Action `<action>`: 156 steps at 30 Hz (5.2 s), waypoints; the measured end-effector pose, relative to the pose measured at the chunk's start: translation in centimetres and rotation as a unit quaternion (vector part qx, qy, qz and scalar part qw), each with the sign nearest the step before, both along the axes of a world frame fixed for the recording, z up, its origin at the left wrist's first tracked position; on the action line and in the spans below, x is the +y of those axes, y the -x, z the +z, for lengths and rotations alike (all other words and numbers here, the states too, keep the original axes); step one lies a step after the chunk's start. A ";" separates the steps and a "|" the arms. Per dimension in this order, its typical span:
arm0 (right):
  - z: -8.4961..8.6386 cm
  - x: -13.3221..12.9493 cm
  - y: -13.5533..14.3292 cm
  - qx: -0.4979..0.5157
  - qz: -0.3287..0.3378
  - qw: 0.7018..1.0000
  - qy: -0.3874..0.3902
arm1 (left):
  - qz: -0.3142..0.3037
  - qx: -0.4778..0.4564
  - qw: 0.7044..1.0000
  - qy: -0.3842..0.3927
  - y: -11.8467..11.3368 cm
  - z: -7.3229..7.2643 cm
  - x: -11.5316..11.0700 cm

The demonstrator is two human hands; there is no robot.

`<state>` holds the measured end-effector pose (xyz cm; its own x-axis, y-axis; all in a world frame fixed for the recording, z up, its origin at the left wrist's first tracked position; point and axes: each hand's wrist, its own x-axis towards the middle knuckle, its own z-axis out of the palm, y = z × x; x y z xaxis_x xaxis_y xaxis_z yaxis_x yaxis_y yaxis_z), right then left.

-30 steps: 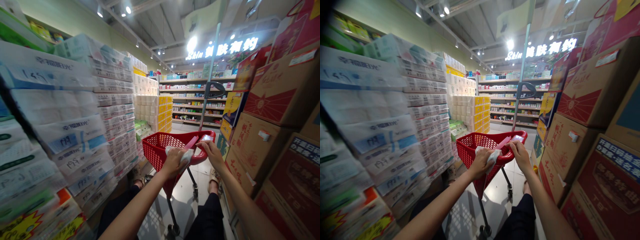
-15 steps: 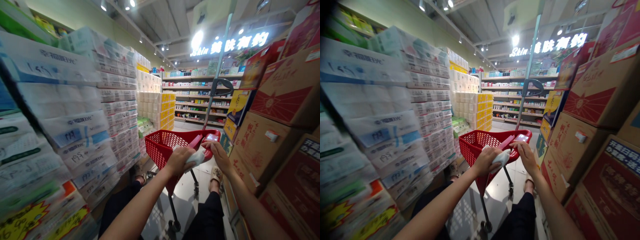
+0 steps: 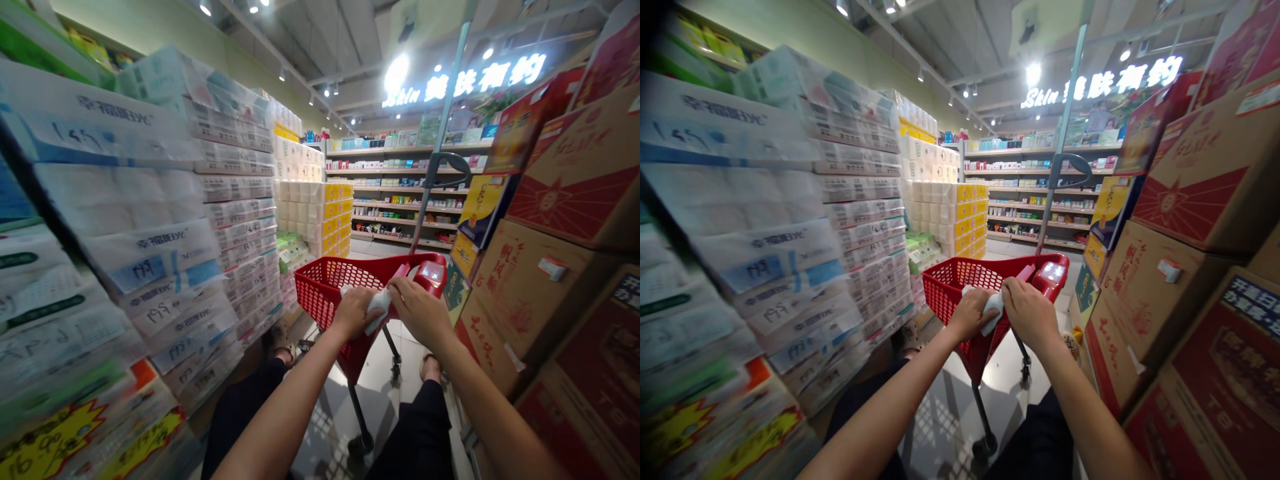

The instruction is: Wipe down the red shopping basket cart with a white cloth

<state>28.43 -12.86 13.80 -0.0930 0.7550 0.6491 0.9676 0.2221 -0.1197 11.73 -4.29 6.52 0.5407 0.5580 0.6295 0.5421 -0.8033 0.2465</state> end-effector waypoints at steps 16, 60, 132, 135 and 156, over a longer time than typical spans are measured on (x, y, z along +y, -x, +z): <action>-2.2 0.6 -7.5 -0.109 -0.131 0.984 -0.057 | 0.034 0.043 0.998 0.019 1.8 -2.8 2.0; -3.1 1.0 -8.6 -0.145 -0.165 0.972 -0.088 | 0.213 0.150 0.966 -0.011 11.9 -5.4 -3.6; -6.0 -0.6 1.2 -0.146 -0.026 0.987 -0.070 | 0.136 0.071 0.988 -0.033 2.3 -4.0 -5.4; -7.1 -0.4 3.6 -0.145 -0.017 0.988 -0.043 | 0.133 0.059 0.989 -0.030 2.5 -4.2 -5.6; -8.5 -0.1 4.2 -0.112 -0.001 0.991 -0.069 | 0.277 0.088 0.956 -0.028 8.2 -5.1 -6.6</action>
